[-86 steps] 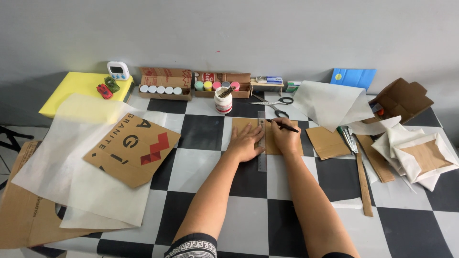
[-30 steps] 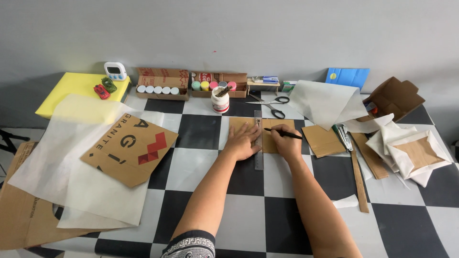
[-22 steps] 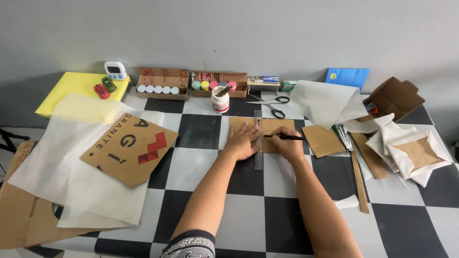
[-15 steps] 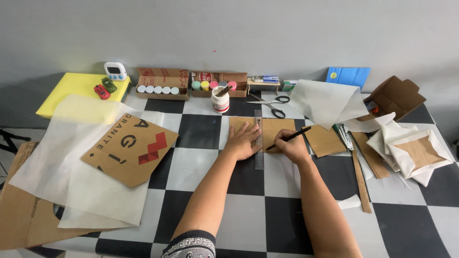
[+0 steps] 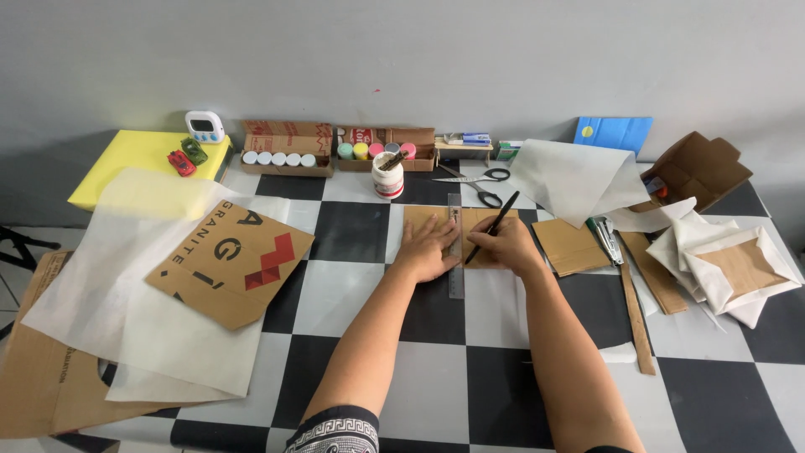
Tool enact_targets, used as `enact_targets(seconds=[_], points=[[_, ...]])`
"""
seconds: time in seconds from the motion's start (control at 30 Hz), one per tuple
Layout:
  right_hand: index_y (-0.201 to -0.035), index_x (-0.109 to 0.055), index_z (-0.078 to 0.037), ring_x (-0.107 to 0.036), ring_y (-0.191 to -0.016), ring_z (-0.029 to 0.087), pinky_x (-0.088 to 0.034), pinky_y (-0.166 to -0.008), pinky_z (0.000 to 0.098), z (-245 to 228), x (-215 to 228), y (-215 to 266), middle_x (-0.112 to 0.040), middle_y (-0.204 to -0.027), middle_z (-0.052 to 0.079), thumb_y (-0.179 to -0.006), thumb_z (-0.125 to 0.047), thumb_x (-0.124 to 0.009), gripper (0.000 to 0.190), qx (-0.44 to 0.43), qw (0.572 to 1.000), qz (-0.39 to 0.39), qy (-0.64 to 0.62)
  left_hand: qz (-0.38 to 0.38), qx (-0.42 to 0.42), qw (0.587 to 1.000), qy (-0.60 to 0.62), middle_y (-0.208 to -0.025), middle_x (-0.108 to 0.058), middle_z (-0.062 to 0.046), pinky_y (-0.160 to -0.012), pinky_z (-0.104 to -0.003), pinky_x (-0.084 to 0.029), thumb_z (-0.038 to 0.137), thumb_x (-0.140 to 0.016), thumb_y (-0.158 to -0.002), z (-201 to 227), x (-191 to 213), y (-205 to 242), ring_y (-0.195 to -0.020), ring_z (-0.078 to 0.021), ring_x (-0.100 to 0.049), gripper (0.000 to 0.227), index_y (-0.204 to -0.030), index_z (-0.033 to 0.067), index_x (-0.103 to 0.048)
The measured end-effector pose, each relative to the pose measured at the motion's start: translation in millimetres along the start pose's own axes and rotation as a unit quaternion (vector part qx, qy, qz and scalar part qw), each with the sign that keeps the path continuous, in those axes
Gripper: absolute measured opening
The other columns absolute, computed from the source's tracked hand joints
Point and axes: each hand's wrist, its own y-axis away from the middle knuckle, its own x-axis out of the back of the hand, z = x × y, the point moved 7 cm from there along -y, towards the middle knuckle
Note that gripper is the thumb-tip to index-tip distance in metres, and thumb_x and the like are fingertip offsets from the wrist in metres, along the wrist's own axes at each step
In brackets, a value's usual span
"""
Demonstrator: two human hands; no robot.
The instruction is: Drawing circular shapes on cardboard using a pen and ruler, then cutting them out with scissors.
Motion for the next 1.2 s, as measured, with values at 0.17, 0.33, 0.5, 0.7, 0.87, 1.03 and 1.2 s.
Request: enact_targets(seconds=[0.17,0.33,0.5,0.7,0.87,1.03,1.2], points=[[-0.092,-0.077,-0.003,-0.067,-0.064,0.015,-0.057,-0.056,0.027,51.9,0.2,-50.6,-0.07,-0.072,0.012,-0.081,-0.008,-0.083,0.014,-0.001,0.991,0.059,-0.118,0.002,-0.005,1.0,0.007,-0.17,-0.019,0.008,-0.125,-0.059,0.008,0.044,-0.05,-0.099,3.0,3.4,2.9,-0.159,-0.0235,-0.004,0.066,-0.16,0.0256,-0.032],[-0.108,-0.075,-0.002,-0.069,-0.085,0.019,-0.061,-0.078,0.0321,39.8,7.3,-43.5,-0.073,-0.09,0.015,-0.085,-0.006,-0.082,0.024,0.067,0.981,0.126,-0.128,0.009,-0.009,1.0,0.008,-0.17,-0.021,0.008,-0.125,-0.059,0.007,0.044,-0.051,-0.099,3.7,4.7,1.6,-0.159,-0.0235,-0.006,0.065,-0.159,0.0258,-0.034],[-0.107,-0.079,-0.012,-0.07,-0.097,0.021,-0.057,-0.085,0.0349,40.5,2.0,-41.1,-0.076,-0.097,0.009,-0.089,-0.012,-0.078,0.018,0.074,0.989,0.126,-0.009,0.015,-0.011,1.0,0.014,-0.17,-0.022,0.007,-0.125,-0.06,0.007,0.044,-0.051,-0.098,5.5,7.6,6.0,-0.159,-0.0241,-0.007,0.065,-0.159,0.0248,-0.036],[-0.102,-0.08,-0.015,-0.07,-0.102,0.021,-0.055,-0.088,0.0337,31.7,-2.7,-31.8,-0.078,-0.098,0.006,-0.087,-0.011,-0.078,0.015,0.088,0.99,0.105,0.015,0.011,-0.01,1.0,0.006,-0.17,-0.021,0.008,-0.125,-0.059,0.006,0.045,-0.05,-0.099,5.2,6.3,5.9,-0.159,-0.0238,-0.007,0.065,-0.159,0.0261,-0.034],[-0.099,-0.08,-0.009,-0.071,-0.101,0.027,-0.056,-0.087,0.0367,23.0,-4.1,-4.8,-0.078,-0.099,0.011,-0.085,-0.006,-0.076,0.015,0.105,0.992,0.075,0.014,0.01,-0.006,1.0,0.0,-0.17,-0.019,0.009,-0.125,-0.058,0.007,0.046,-0.049,-0.099,3.2,5.6,5.9,-0.159,-0.0225,-0.005,0.066,-0.159,0.0258,-0.034],[-0.095,-0.08,-0.004,-0.074,-0.098,0.031,-0.059,-0.083,0.0391,23.8,-2.2,21.3,-0.079,-0.098,0.015,-0.081,-0.002,-0.077,0.015,0.135,0.99,0.033,0.014,0.003,0.001,1.0,-0.016,-0.17,-0.016,0.013,-0.126,-0.057,0.008,0.049,-0.048,-0.099,-0.1,-0.2,-0.4,-0.159,-0.0193,-0.003,0.067,-0.16,0.0275,-0.033],[-0.086,-0.08,0.0,-0.076,-0.088,0.033,-0.062,-0.077,0.0433,-6.7,-0.2,51.0,-0.079,-0.087,0.021,-0.075,0.008,-0.075,0.015,0.15,0.987,-0.054,0.004,0.006,-0.003,1.0,-0.004,-0.17,-0.016,0.012,-0.126,-0.057,0.01,0.048,-0.048,-0.098,0.6,1.6,0.7,-0.159,-0.0201,-0.002,0.068,-0.16,0.0247,-0.033]])
